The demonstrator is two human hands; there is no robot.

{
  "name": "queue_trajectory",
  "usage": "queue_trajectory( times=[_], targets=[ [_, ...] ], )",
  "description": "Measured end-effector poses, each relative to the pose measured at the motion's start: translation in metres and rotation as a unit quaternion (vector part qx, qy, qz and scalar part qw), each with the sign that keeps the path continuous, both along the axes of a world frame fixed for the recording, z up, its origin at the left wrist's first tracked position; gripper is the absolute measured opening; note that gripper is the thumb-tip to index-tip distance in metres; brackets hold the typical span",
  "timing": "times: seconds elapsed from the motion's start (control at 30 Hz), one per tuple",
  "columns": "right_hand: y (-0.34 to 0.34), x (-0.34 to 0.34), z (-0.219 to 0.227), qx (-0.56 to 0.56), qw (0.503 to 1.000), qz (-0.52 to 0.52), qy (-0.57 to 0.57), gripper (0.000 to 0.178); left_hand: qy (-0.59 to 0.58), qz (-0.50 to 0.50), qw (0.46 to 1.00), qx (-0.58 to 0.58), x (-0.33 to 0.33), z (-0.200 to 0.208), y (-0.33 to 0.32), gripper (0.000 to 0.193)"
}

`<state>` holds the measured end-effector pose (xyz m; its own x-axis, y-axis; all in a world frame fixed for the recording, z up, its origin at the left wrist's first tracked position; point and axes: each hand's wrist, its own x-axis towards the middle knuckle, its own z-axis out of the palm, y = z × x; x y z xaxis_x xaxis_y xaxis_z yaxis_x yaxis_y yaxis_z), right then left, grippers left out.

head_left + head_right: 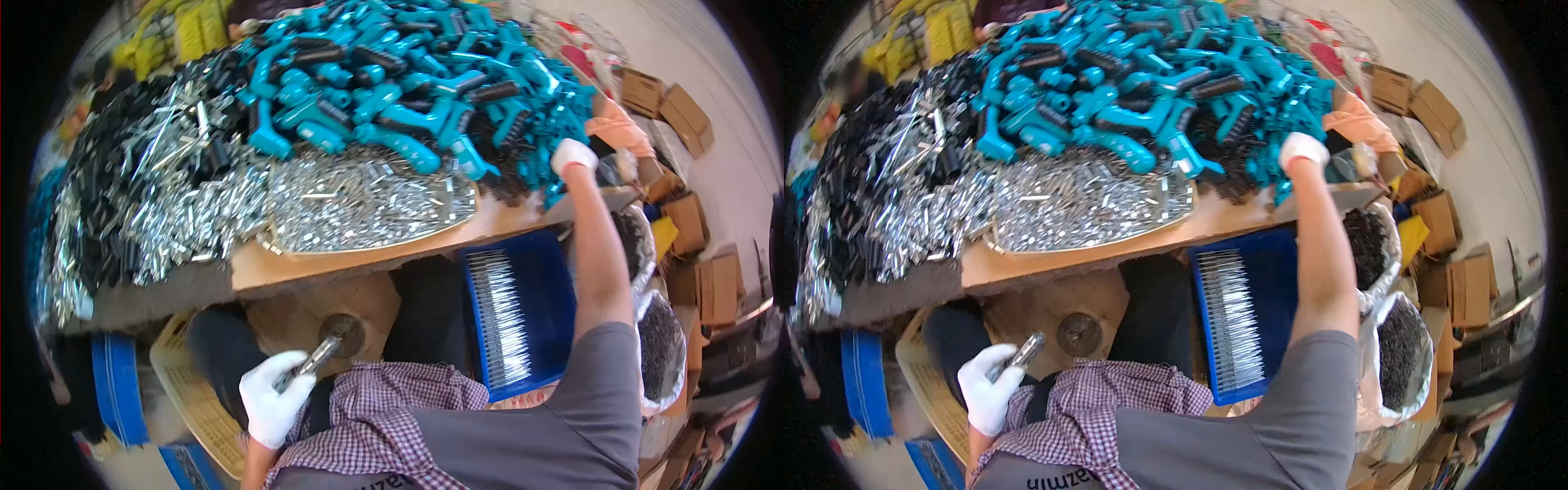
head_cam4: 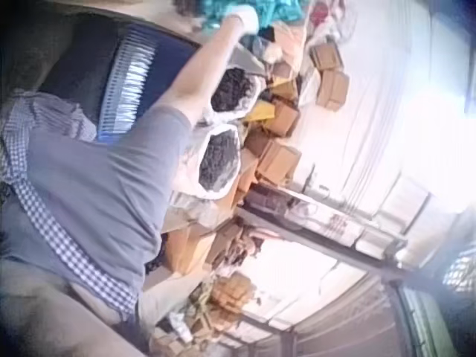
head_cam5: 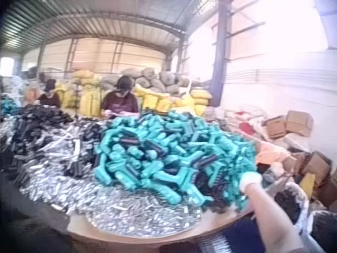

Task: Assembling handheld hardware components, inserting metal cylinders into plastic handles and securing them.

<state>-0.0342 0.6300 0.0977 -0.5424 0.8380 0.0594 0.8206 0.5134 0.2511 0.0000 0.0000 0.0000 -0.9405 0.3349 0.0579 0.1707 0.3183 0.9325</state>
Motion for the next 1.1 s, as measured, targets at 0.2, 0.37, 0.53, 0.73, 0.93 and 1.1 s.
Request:
queue_trajectory(
  times=[0.2, 0.37, 0.53, 0.73, 0.93, 1.1],
  targets=[
    [0.024, -0.014, -0.043, -0.112, 0.989, 0.072, -0.06, 0.054, -0.026, 0.018, 0.999, 0.004, -0.009, 0.01, -0.008, 0.026],
    [0.024, -0.006, -0.03, -0.144, 0.985, 0.089, -0.014, 0.043, 0.021, 0.001, 0.999, -0.032, -0.003, 0.024, -0.01, 0.025],
    [-0.004, 0.026, 0.016, 0.032, 0.974, 0.082, 0.209, 0.035, -0.009, 0.023, 1.0, -0.001, -0.008, 0.018, -0.017, 0.025],
    [-0.138, 0.045, 0.017, -0.237, 0.863, 0.221, 0.388, 0.039, -0.009, 0.014, 1.0, -0.016, -0.008, 0.02, -0.012, 0.024],
    [-0.15, 0.047, -0.072, -0.286, 0.852, 0.223, 0.378, 0.041, 0.052, -0.04, 0.997, -0.042, -0.01, 0.027, -0.001, 0.027],
    [-0.193, 0.046, -0.093, -0.269, 0.671, 0.335, 0.604, 0.021, 0.09, -0.043, 0.993, -0.063, -0.01, 0.025, -0.008, 0.029]
  ],
)
